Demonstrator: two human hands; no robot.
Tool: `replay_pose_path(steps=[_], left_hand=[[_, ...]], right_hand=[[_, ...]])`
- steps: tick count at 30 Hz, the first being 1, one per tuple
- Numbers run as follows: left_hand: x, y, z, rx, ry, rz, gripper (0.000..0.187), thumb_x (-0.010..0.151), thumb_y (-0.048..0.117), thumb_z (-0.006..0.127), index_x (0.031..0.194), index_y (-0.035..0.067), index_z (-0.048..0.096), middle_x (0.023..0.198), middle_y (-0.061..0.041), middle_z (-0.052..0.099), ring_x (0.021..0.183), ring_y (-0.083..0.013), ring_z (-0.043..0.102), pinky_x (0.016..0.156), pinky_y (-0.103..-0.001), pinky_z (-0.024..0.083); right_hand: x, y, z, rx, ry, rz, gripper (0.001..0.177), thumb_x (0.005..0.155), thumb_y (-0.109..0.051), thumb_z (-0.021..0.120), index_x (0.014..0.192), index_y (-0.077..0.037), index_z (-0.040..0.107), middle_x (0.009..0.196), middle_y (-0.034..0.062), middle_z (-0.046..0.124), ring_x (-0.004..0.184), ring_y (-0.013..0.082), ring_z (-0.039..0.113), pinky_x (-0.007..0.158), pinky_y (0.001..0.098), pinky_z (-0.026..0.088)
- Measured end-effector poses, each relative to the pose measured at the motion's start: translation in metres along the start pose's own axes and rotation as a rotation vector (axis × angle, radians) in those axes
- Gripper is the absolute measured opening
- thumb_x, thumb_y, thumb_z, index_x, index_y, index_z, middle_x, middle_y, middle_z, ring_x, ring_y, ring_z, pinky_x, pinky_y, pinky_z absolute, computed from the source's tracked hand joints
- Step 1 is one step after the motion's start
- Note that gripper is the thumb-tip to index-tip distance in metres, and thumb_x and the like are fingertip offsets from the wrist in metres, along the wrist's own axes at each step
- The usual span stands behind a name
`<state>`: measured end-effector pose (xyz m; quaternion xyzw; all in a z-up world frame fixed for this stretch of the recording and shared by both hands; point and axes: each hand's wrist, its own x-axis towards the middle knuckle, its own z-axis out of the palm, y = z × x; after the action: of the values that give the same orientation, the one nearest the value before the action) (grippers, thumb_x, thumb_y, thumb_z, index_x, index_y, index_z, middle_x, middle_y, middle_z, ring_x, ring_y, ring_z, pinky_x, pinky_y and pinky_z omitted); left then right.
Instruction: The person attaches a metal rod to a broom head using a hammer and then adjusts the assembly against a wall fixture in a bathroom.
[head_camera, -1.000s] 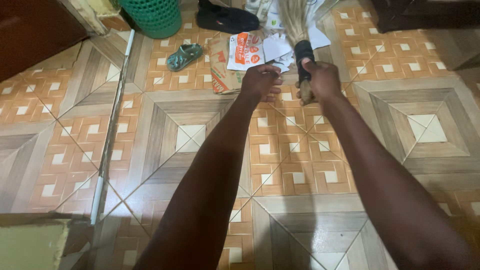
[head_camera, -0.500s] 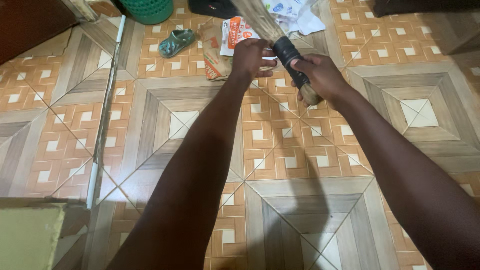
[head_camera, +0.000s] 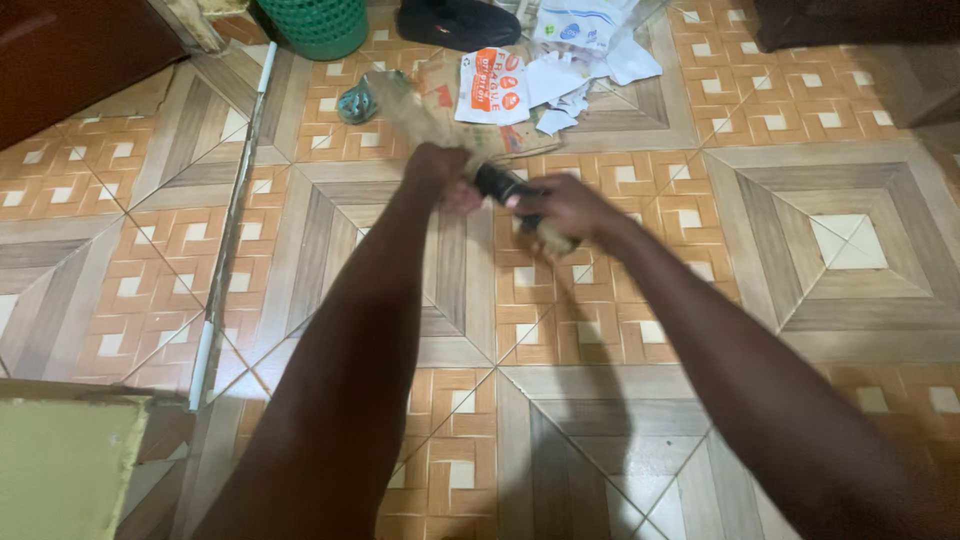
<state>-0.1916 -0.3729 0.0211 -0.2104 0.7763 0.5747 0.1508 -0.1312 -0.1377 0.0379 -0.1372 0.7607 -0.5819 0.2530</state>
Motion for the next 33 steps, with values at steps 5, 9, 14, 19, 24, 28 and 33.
replay_pose_path(steps=[5,9,14,19,24,28,33], left_hand=[[0.004,-0.039,-0.04,0.77,-0.183,-0.233,0.035,0.09,0.03,0.068,0.089,-0.005,0.068,0.071,-0.018,0.071,0.06,-0.0286,0.073,0.056,-0.044,0.065],[0.021,-0.056,-0.018,0.859,-0.293,-0.164,0.026,0.086,0.027,0.07,0.087,0.001,0.07,0.07,-0.014,0.07,0.06,-0.0268,0.071,0.058,-0.044,0.063],[0.054,-0.056,0.032,0.487,-0.122,0.094,0.015,0.081,0.022,0.072,0.084,0.007,0.072,0.068,-0.01,0.07,0.059,-0.0245,0.069,0.059,-0.044,0.061],[0.057,-0.043,0.073,0.47,-0.212,0.224,0.011,0.087,0.018,0.07,0.09,0.008,0.076,0.071,-0.008,0.072,0.065,-0.0224,0.072,0.062,-0.041,0.064],[0.013,-0.01,0.089,0.058,-0.225,0.095,0.033,0.088,0.006,0.059,0.107,0.03,0.073,0.08,-0.006,0.072,0.07,-0.0202,0.069,0.062,-0.038,0.062],[-0.006,0.004,0.078,0.255,0.019,0.435,0.021,0.085,0.014,0.068,0.097,0.022,0.082,0.089,-0.008,0.077,0.081,-0.0219,0.072,0.074,-0.035,0.057],[0.007,-0.004,0.067,0.346,0.108,0.681,0.02,0.076,0.013,0.075,0.093,0.022,0.082,0.096,-0.007,0.078,0.091,-0.0236,0.075,0.083,-0.034,0.059]], right_hand=[[0.008,0.004,0.062,0.027,-0.167,0.261,0.038,0.091,-0.034,0.071,0.099,0.003,0.074,0.071,0.0122,0.072,0.051,0.019,0.066,0.044,0.0345,0.053],[0.024,0.019,0.075,0.027,-0.075,0.286,0.03,0.09,-0.028,0.072,0.098,0.002,0.077,0.07,0.0127,0.072,0.049,0.0208,0.065,0.044,0.0349,0.051],[0.059,0.059,0.046,-0.101,0.129,0.381,0.036,0.095,-0.032,0.071,0.095,0.004,0.077,0.073,0.0125,0.072,0.052,0.0221,0.063,0.048,0.0391,0.047],[0.07,0.07,0.008,-0.634,0.224,0.098,0.029,0.091,-0.035,0.068,0.088,-0.007,0.078,0.075,0.0098,0.075,0.063,0.0214,0.071,0.066,0.0394,0.056],[0.042,0.032,0.008,-0.514,0.437,0.28,0.044,0.099,-0.04,0.063,0.086,0.001,0.071,0.07,0.0171,0.071,0.06,0.0263,0.069,0.062,0.0422,0.055],[0.025,0.019,0.006,-0.025,0.436,0.214,0.029,0.093,-0.029,0.069,0.102,-0.002,0.066,0.071,0.0123,0.067,0.056,0.0255,0.068,0.048,0.0417,0.055],[0.013,0.012,-0.008,-0.072,0.353,0.205,0.039,0.094,-0.026,0.072,0.121,-0.001,0.061,0.077,0.0114,0.067,0.056,0.0255,0.067,0.044,0.0403,0.054]])
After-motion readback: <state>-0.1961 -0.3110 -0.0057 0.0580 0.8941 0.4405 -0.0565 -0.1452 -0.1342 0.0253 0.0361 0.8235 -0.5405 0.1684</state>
